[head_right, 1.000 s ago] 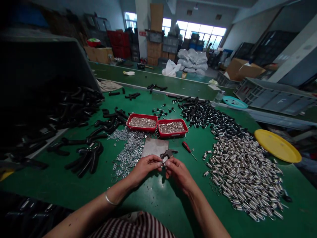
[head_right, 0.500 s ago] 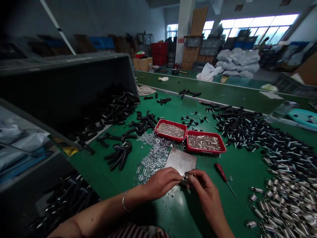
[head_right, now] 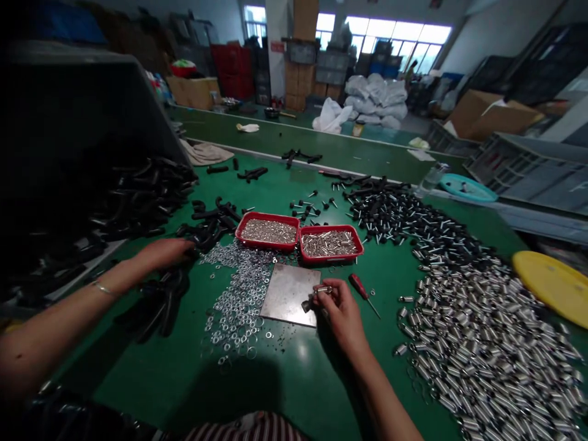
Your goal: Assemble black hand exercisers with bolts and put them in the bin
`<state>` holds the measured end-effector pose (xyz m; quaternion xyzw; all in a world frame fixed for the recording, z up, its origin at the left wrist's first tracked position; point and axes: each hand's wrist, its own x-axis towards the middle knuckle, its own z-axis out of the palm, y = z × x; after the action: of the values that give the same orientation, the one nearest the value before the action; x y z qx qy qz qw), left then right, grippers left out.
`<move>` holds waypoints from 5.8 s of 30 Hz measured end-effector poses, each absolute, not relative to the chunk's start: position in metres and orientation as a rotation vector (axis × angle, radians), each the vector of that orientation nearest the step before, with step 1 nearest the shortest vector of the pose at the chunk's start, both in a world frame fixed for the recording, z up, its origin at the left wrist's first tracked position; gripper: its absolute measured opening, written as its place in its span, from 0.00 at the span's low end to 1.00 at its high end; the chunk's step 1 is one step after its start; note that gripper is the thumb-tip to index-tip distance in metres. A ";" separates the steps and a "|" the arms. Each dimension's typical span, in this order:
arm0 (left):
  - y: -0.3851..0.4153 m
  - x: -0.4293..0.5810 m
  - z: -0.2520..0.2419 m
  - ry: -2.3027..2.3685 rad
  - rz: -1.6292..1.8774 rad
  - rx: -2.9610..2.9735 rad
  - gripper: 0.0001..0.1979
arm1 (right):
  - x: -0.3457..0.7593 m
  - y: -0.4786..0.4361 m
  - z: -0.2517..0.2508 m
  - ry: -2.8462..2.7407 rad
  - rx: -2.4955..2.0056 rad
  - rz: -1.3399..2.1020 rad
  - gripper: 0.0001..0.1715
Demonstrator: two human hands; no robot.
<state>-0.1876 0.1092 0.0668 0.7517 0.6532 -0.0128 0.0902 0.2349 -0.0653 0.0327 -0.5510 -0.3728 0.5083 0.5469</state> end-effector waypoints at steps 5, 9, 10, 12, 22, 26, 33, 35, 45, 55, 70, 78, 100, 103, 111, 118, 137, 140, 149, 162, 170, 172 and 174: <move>0.057 -0.135 0.096 1.847 0.669 2.274 0.14 | 0.226 -0.058 0.029 -0.728 -1.218 1.192 0.17; -0.005 -0.036 0.068 1.263 0.937 1.810 0.09 | 0.194 -0.034 0.032 -0.565 -1.076 1.159 0.15; -0.018 -0.014 0.056 1.160 0.899 1.736 0.09 | 0.185 -0.031 0.032 -0.563 -1.072 1.153 0.15; -0.036 0.018 0.033 0.947 0.724 1.565 0.16 | 0.171 -0.028 0.033 -0.627 -1.093 1.162 0.15; -0.024 0.012 0.023 0.929 0.734 1.217 0.17 | 0.200 -0.060 0.035 -0.807 -1.212 1.100 0.14; -0.022 0.026 0.019 0.910 0.776 1.109 0.15 | 0.191 -0.071 0.031 -0.791 -1.210 1.154 0.15; -0.035 0.052 0.018 0.761 0.802 0.887 0.15 | 0.182 -0.070 0.029 -0.864 -1.241 1.063 0.12; -0.039 0.050 0.022 0.683 0.610 0.940 0.20 | 0.188 -0.070 0.031 -0.923 -1.236 1.111 0.11; -0.028 0.044 0.040 0.775 0.695 1.051 0.16 | 0.265 -0.026 0.025 -1.660 -1.623 0.706 0.16; 0.007 0.026 0.040 1.121 0.922 1.260 0.17 | 0.286 0.014 0.014 -2.025 -1.773 0.337 0.07; -0.012 0.048 0.027 1.161 1.024 1.609 0.11 | 0.194 -0.049 0.029 -0.526 -0.988 1.799 0.16; -0.020 0.054 0.038 1.140 1.045 1.450 0.11 | 0.193 -0.054 0.032 -1.145 -1.213 1.256 0.13; -0.008 0.057 0.018 1.038 0.885 1.096 0.19 | 0.380 0.072 0.000 -1.683 -2.025 0.454 0.21; -0.009 0.055 0.020 1.009 0.911 1.007 0.19 | 0.381 0.088 0.000 -1.705 -2.067 0.536 0.16; -0.004 0.050 0.015 0.965 1.011 0.641 0.20 | 0.410 0.056 -0.002 -1.456 -2.249 0.527 0.13; -0.008 0.054 0.019 0.927 1.048 0.635 0.19 | 0.310 -0.015 0.040 -1.309 -1.564 0.827 0.21; -0.013 0.051 0.044 0.894 0.898 0.805 0.19 | 0.229 -0.065 0.042 -2.081 -1.199 0.327 0.14; -0.013 0.049 0.049 0.933 0.869 1.022 0.17 | 0.232 -0.062 0.046 -2.097 -1.198 0.438 0.13; -0.006 0.044 0.046 1.089 1.051 1.614 0.10 | 0.197 -0.066 0.029 -1.214 -1.228 1.577 0.26; -0.009 0.029 0.040 0.940 1.070 1.734 0.10 | 0.195 -0.057 0.036 -1.424 -1.212 1.720 0.39; -0.009 0.030 0.035 1.059 1.054 1.761 0.09 | 0.197 -0.052 0.032 -1.268 -1.193 1.748 0.30; -0.011 0.032 0.034 1.006 1.050 1.775 0.08 | 0.197 -0.052 0.032 -1.198 -1.122 1.801 0.29; -0.012 0.034 0.034 1.068 1.077 1.655 0.09 | 0.197 -0.052 0.032 -1.224 -1.171 1.524 0.23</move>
<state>0.0344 -0.0119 0.0336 0.6643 0.4288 0.4322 0.4336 0.1971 -0.0516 0.0323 -0.4668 -0.4881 0.6074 0.4183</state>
